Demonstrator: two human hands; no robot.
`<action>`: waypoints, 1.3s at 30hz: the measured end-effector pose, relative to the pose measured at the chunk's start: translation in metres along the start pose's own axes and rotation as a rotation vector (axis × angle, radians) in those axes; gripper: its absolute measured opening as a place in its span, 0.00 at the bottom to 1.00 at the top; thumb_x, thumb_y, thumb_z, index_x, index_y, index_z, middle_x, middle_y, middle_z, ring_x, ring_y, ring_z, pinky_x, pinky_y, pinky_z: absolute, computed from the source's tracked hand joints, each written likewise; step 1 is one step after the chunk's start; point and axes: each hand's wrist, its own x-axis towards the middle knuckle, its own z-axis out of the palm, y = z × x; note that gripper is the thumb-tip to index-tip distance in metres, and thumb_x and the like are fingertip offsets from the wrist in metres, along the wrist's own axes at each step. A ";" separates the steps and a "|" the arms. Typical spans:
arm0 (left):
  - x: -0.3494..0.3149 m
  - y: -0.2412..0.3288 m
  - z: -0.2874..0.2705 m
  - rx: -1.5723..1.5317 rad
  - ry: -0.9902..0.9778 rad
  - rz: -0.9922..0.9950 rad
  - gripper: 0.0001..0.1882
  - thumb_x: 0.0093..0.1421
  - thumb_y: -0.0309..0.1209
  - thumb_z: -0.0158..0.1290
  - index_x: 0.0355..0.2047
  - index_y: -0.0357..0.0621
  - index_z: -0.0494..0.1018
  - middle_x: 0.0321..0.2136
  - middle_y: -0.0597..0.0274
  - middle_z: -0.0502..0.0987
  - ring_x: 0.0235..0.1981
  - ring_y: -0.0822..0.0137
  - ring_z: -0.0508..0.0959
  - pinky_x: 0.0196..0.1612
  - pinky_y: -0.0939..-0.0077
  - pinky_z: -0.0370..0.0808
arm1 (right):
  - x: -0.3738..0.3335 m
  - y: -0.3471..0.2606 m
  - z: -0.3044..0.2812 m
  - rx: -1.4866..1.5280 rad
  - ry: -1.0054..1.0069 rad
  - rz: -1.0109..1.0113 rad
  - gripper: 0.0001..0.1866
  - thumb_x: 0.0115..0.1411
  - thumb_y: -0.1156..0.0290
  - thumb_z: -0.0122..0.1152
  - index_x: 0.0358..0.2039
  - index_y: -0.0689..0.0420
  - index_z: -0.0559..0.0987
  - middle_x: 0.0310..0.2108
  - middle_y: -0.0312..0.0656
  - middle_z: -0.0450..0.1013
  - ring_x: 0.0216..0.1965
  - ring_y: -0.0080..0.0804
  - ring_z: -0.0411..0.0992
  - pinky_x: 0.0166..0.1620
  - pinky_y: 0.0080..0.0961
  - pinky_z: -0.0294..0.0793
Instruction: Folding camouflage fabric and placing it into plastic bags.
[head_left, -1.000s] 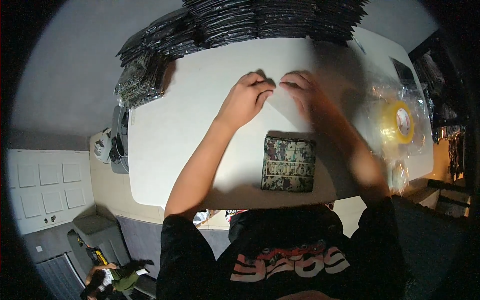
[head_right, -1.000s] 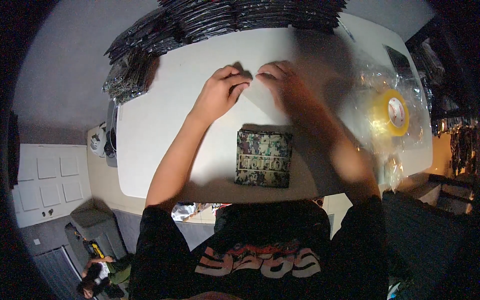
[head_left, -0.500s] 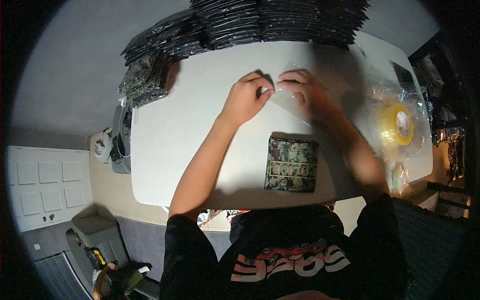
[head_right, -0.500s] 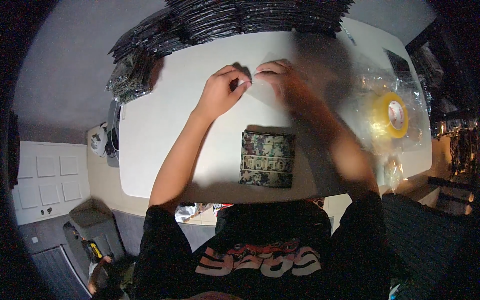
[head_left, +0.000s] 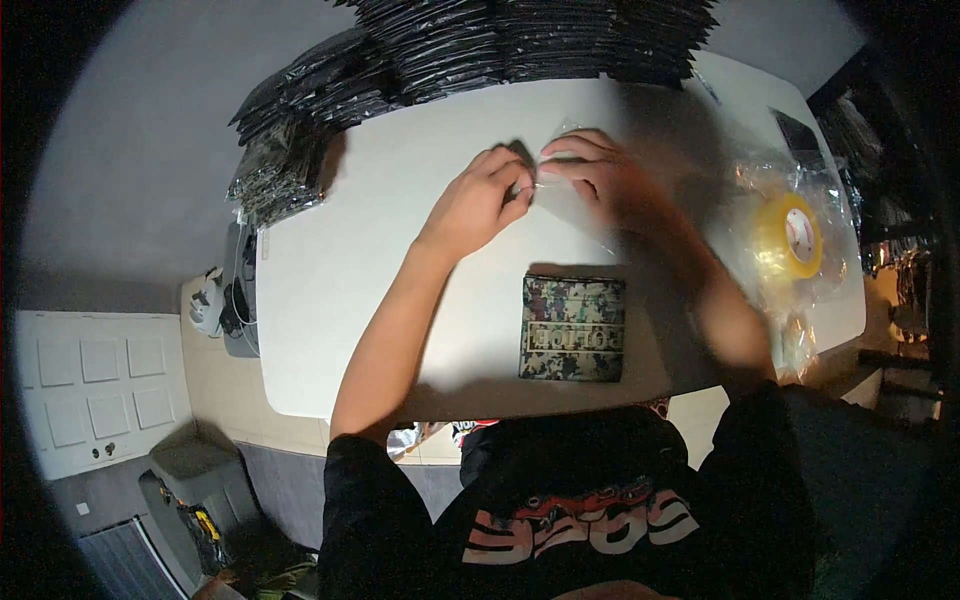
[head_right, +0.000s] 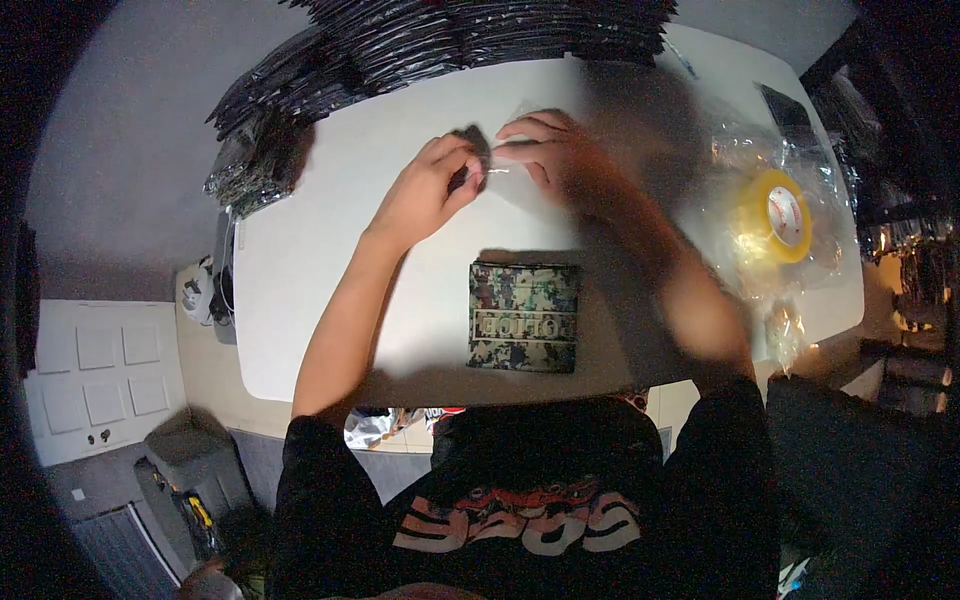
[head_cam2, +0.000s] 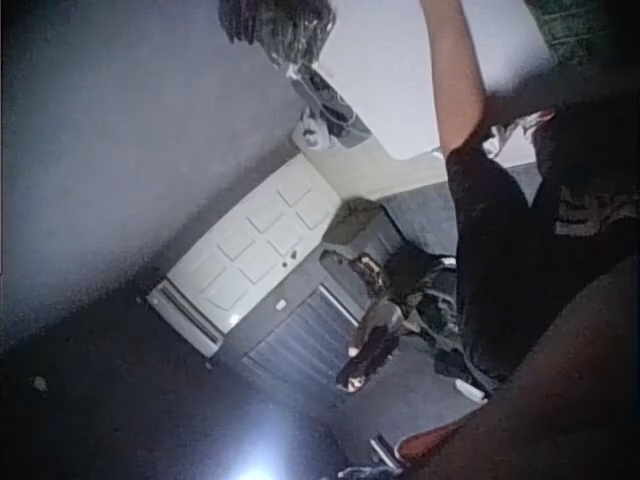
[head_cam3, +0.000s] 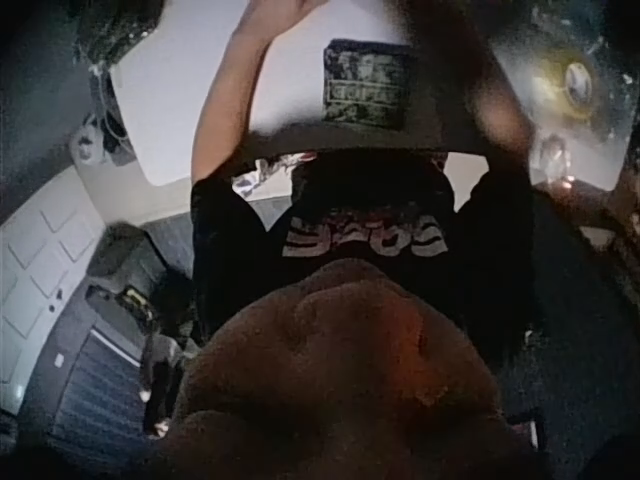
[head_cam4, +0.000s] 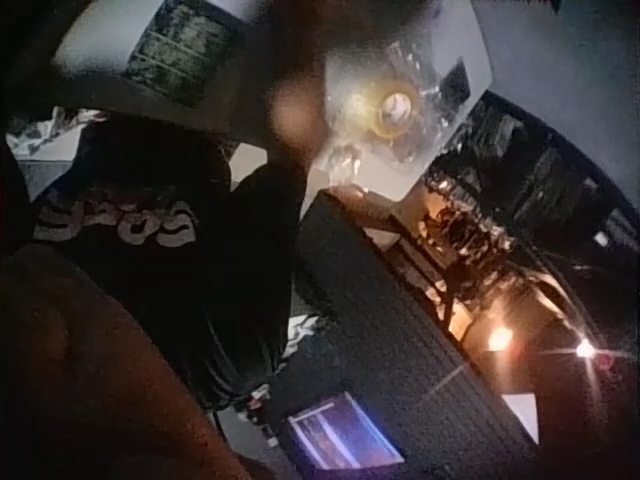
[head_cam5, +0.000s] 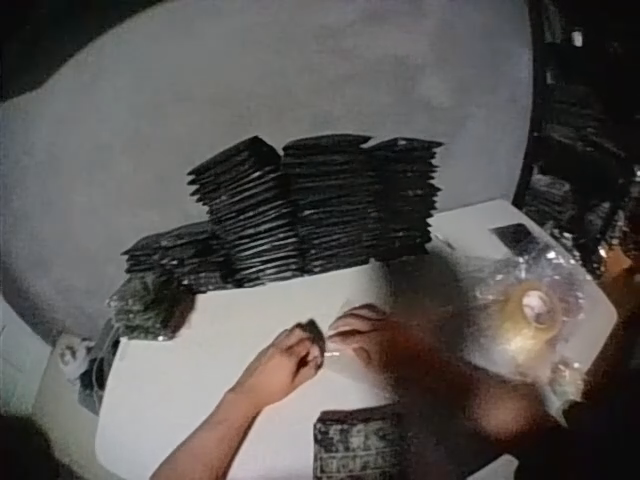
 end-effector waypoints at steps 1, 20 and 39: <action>0.001 0.003 -0.001 0.024 0.006 0.086 0.07 0.58 0.29 0.60 0.35 0.42 0.76 0.41 0.55 0.77 0.45 0.50 0.78 0.49 0.58 0.77 | -0.001 0.003 0.002 0.018 0.007 -0.003 0.21 0.54 0.81 0.60 0.49 0.53 0.84 0.56 0.40 0.77 0.58 0.45 0.72 0.64 0.42 0.69; 0.006 0.019 -0.011 0.087 -0.001 0.108 0.20 0.55 0.39 0.67 0.46 0.44 0.80 0.36 0.58 0.79 0.41 0.52 0.77 0.48 0.61 0.77 | -0.006 0.006 0.014 0.069 0.017 0.093 0.19 0.60 0.76 0.56 0.51 0.53 0.84 0.59 0.42 0.74 0.61 0.46 0.68 0.67 0.44 0.65; 0.005 0.023 0.023 0.297 -0.055 0.042 0.12 0.60 0.34 0.64 0.45 0.54 0.85 0.42 0.66 0.81 0.48 0.60 0.78 0.47 0.60 0.72 | -0.005 0.013 0.011 0.077 0.098 0.096 0.17 0.59 0.73 0.63 0.50 0.55 0.85 0.53 0.41 0.79 0.54 0.46 0.74 0.63 0.42 0.68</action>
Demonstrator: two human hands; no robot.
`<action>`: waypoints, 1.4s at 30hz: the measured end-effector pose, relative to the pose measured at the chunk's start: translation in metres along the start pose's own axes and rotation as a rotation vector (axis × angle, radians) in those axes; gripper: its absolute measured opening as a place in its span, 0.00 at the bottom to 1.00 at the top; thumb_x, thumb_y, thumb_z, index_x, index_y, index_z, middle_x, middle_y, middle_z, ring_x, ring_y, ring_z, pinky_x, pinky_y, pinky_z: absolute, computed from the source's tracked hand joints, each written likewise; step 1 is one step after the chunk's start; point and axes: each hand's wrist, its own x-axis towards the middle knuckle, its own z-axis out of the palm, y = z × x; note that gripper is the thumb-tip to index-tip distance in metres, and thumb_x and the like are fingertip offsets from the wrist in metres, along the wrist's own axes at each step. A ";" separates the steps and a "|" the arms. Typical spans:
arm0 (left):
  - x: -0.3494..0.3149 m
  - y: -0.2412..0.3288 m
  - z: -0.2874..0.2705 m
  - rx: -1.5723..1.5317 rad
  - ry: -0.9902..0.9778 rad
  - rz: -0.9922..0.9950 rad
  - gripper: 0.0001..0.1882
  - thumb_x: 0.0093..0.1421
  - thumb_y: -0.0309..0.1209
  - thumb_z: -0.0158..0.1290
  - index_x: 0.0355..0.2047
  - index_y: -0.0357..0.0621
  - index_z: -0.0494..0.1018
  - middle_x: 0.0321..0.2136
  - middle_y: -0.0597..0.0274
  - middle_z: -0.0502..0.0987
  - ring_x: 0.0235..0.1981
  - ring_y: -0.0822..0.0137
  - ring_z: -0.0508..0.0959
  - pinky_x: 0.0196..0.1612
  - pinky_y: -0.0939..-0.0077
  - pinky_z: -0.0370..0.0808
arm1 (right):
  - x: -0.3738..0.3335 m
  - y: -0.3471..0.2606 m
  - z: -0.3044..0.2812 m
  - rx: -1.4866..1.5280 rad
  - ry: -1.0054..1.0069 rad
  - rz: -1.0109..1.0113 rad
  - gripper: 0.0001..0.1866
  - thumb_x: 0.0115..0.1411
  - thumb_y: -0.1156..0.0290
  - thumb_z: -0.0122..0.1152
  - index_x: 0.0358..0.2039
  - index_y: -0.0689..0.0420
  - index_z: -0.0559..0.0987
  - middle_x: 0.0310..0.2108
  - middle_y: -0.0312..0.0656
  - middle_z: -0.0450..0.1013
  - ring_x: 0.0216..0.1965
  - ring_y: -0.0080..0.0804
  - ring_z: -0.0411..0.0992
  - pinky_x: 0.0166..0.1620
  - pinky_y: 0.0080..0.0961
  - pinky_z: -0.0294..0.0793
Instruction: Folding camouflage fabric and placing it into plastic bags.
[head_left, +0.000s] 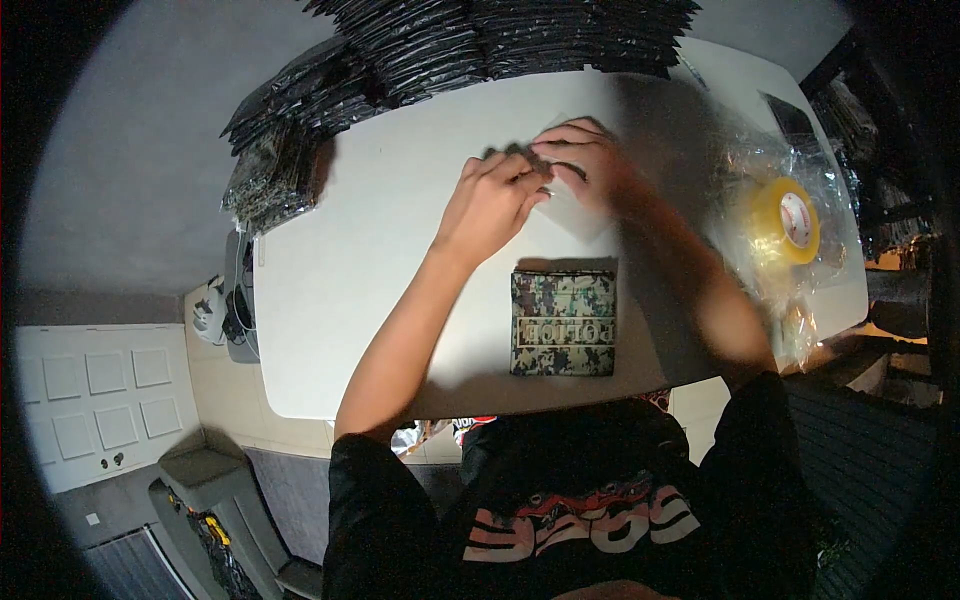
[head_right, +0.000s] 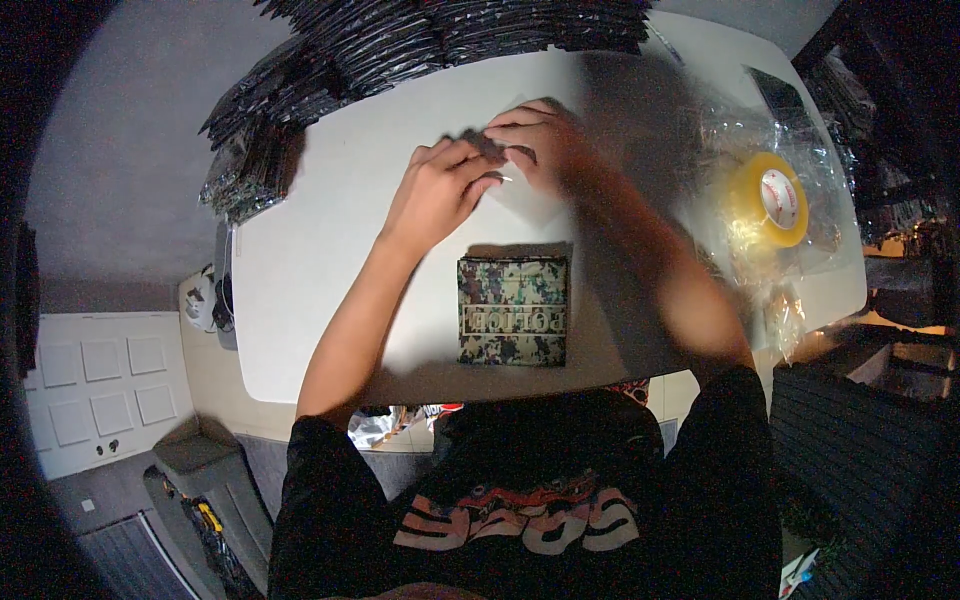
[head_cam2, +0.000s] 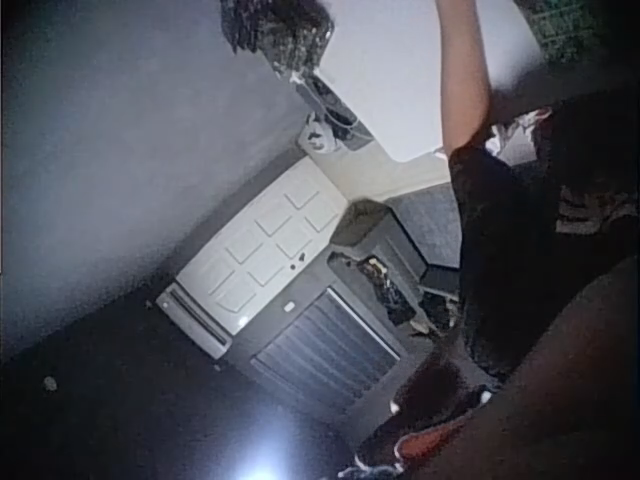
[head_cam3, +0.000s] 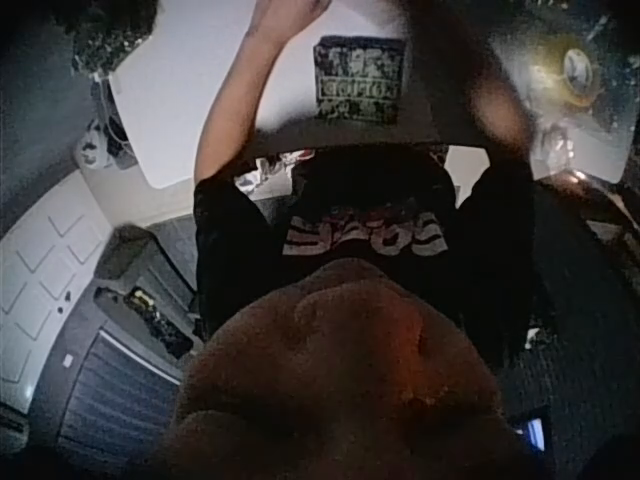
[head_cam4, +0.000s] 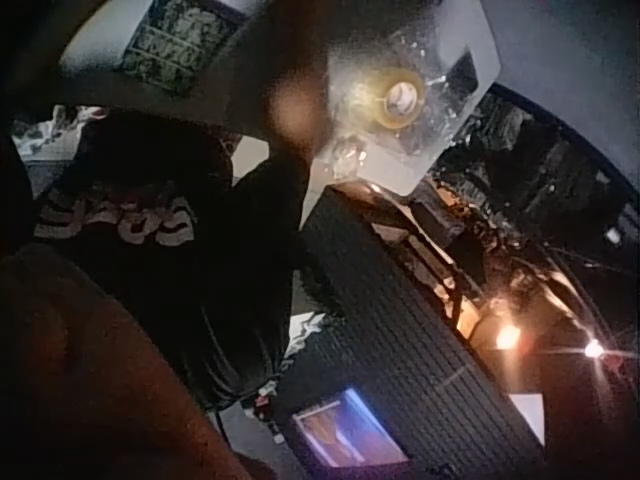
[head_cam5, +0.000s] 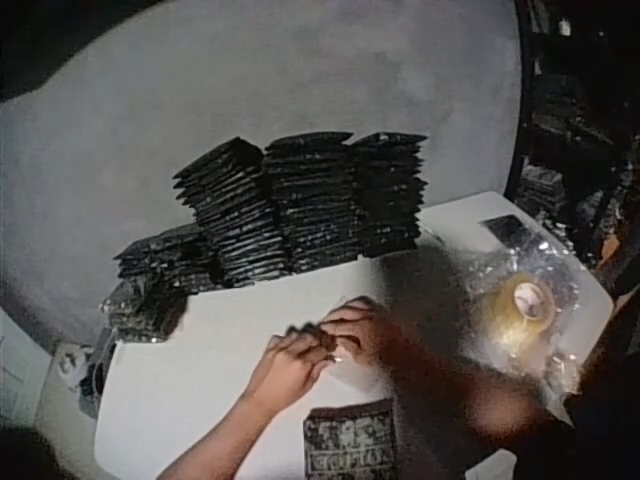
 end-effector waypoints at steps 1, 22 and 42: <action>-0.001 -0.002 0.001 0.001 -0.002 0.039 0.11 0.59 0.34 0.64 0.43 0.55 0.85 0.42 0.66 0.80 0.48 0.60 0.78 0.47 0.60 0.72 | 0.000 0.000 0.000 0.003 -0.011 -0.006 0.17 0.59 0.73 0.64 0.50 0.56 0.85 0.54 0.41 0.79 0.55 0.46 0.73 0.63 0.43 0.68; -0.010 -0.020 -0.025 -0.297 0.060 0.200 0.07 0.46 0.27 0.70 0.28 0.50 0.88 0.38 0.73 0.86 0.44 0.61 0.80 0.55 0.63 0.73 | -0.005 0.011 0.013 -0.029 0.027 -0.051 0.16 0.61 0.74 0.62 0.50 0.54 0.86 0.55 0.40 0.77 0.58 0.45 0.70 0.64 0.42 0.66; 0.000 0.009 -0.009 -0.053 0.112 0.241 0.10 0.53 0.35 0.68 0.37 0.63 0.89 0.36 0.79 0.80 0.47 0.70 0.75 0.56 0.57 0.63 | -0.002 -0.007 0.011 -0.183 -0.001 -0.012 0.24 0.50 0.69 0.68 0.49 0.57 0.83 0.56 0.41 0.75 0.58 0.47 0.68 0.64 0.43 0.67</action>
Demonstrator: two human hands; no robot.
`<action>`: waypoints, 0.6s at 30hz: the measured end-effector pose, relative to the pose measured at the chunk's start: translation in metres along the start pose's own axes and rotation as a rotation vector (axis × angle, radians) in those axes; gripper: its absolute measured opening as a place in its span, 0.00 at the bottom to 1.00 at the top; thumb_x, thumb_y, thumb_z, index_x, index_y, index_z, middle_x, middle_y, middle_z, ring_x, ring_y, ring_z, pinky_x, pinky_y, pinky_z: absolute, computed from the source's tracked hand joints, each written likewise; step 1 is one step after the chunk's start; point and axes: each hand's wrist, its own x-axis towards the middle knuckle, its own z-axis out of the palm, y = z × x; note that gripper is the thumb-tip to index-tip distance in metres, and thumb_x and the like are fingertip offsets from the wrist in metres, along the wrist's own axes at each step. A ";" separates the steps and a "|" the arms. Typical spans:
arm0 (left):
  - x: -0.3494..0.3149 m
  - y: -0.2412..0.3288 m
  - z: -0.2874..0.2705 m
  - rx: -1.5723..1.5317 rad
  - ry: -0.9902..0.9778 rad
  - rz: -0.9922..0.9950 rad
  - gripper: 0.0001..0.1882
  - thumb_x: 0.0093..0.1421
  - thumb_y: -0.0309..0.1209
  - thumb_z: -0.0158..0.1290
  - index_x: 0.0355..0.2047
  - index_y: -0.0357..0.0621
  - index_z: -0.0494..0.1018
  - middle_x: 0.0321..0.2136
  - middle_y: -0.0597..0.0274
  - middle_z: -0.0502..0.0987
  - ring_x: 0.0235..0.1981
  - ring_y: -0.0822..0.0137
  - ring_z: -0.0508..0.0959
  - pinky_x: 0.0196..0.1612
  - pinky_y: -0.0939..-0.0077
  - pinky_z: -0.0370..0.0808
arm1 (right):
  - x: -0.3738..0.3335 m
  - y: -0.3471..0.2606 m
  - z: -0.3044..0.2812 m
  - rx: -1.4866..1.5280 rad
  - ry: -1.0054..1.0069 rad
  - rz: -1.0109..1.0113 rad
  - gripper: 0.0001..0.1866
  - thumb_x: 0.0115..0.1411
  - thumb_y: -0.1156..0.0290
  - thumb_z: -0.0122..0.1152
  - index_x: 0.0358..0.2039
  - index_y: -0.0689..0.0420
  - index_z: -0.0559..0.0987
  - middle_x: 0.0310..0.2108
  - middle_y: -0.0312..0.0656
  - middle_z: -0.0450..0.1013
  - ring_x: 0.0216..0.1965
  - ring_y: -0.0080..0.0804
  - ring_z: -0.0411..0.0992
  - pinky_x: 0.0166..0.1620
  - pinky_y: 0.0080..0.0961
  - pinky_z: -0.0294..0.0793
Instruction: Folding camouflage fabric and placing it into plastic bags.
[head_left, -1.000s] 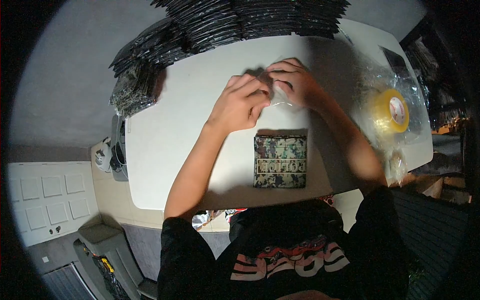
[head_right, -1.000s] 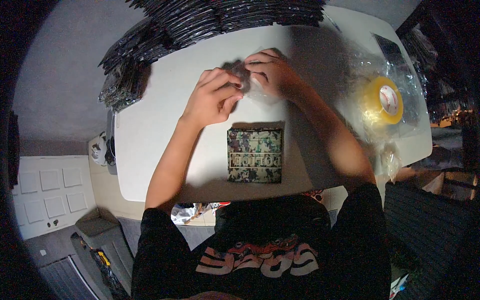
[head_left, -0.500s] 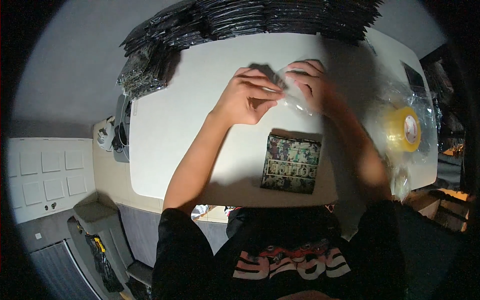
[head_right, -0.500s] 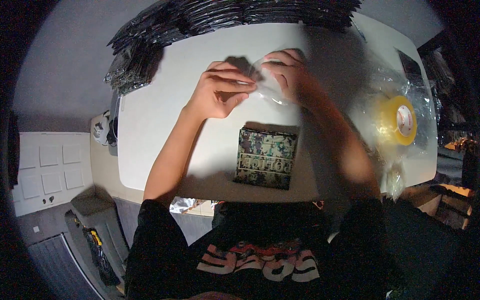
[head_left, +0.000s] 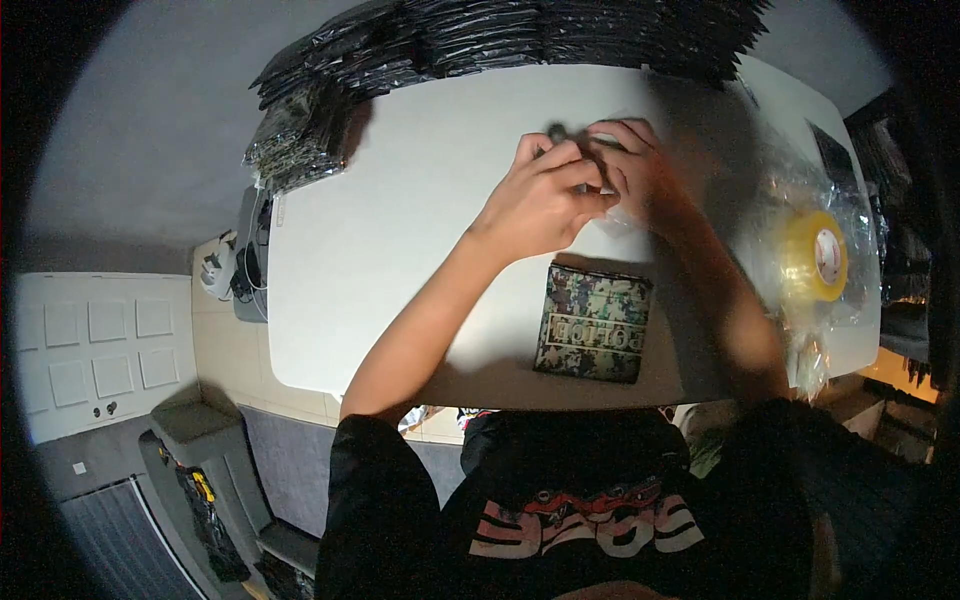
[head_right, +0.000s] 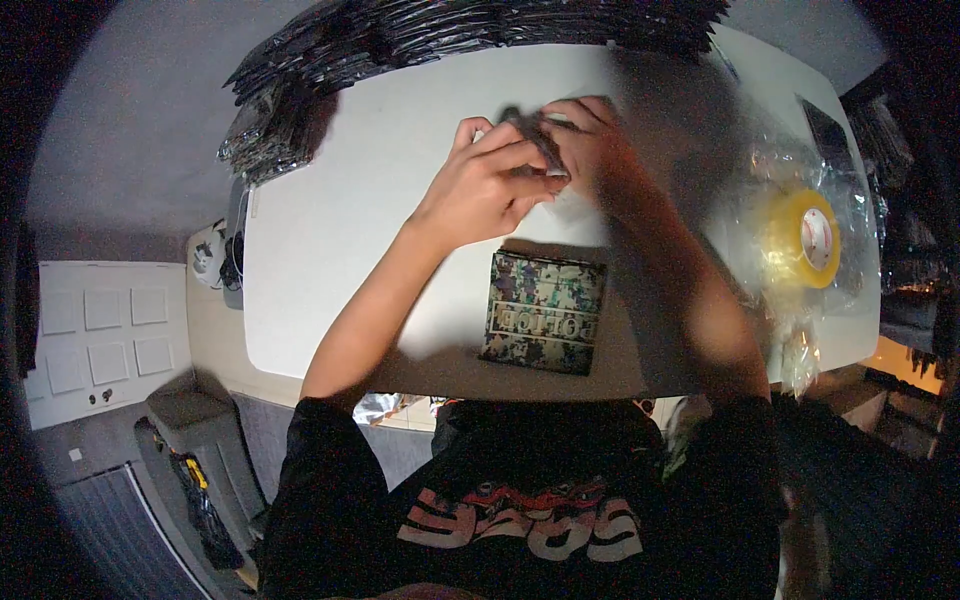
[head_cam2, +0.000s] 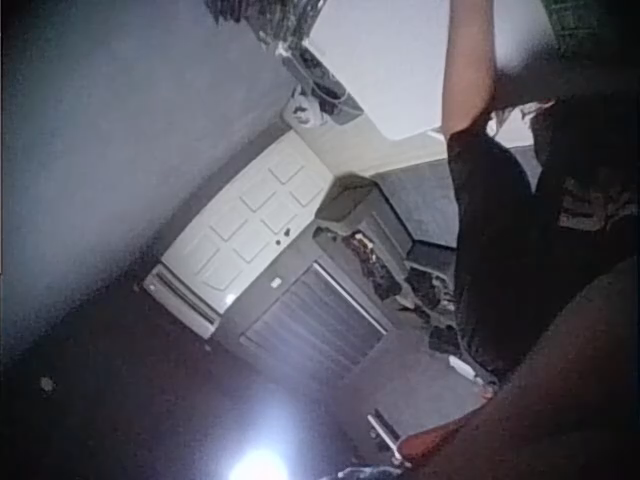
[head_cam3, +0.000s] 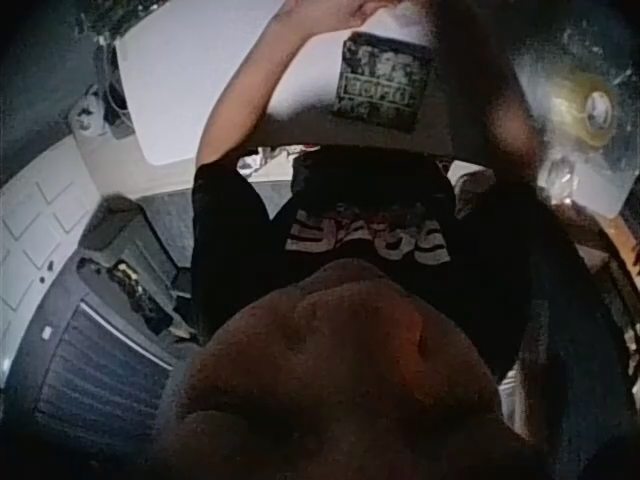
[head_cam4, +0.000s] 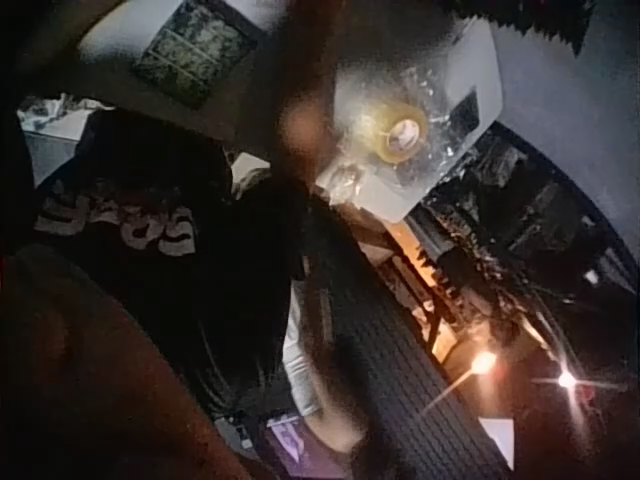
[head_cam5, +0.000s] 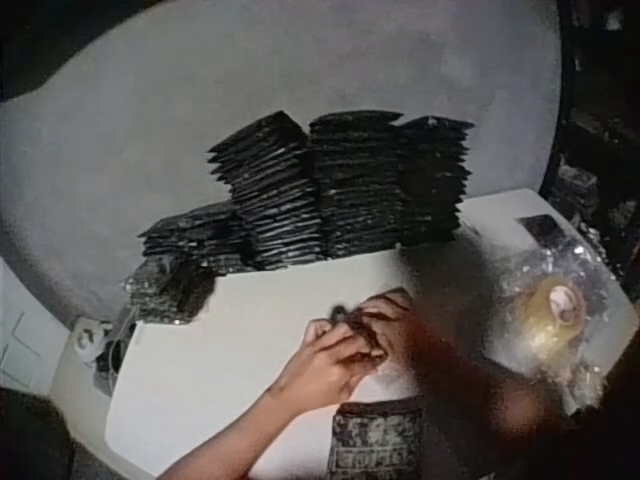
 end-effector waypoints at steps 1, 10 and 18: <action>0.000 0.000 0.001 -0.011 0.000 -0.007 0.10 0.53 0.35 0.67 0.36 0.63 0.89 0.36 0.79 0.79 0.46 0.70 0.74 0.56 0.57 0.63 | 0.000 0.000 -0.001 -0.018 0.000 -0.012 0.23 0.51 0.68 0.67 0.49 0.58 0.83 0.56 0.41 0.75 0.58 0.46 0.69 0.64 0.42 0.67; -0.004 0.000 -0.004 -0.095 0.001 0.017 0.07 0.48 0.33 0.69 0.29 0.58 0.87 0.34 0.77 0.78 0.45 0.67 0.74 0.56 0.57 0.64 | 0.001 -0.003 -0.007 -0.017 0.001 -0.014 0.19 0.57 0.75 0.60 0.50 0.61 0.83 0.55 0.44 0.75 0.58 0.47 0.69 0.64 0.42 0.68; -0.013 -0.015 -0.011 -0.364 0.272 -0.060 0.09 0.40 0.26 0.71 0.26 0.53 0.87 0.35 0.75 0.81 0.46 0.62 0.77 0.56 0.60 0.68 | 0.003 -0.003 -0.013 0.015 -0.066 0.010 0.17 0.63 0.77 0.57 0.52 0.60 0.82 0.57 0.44 0.75 0.60 0.47 0.69 0.63 0.42 0.69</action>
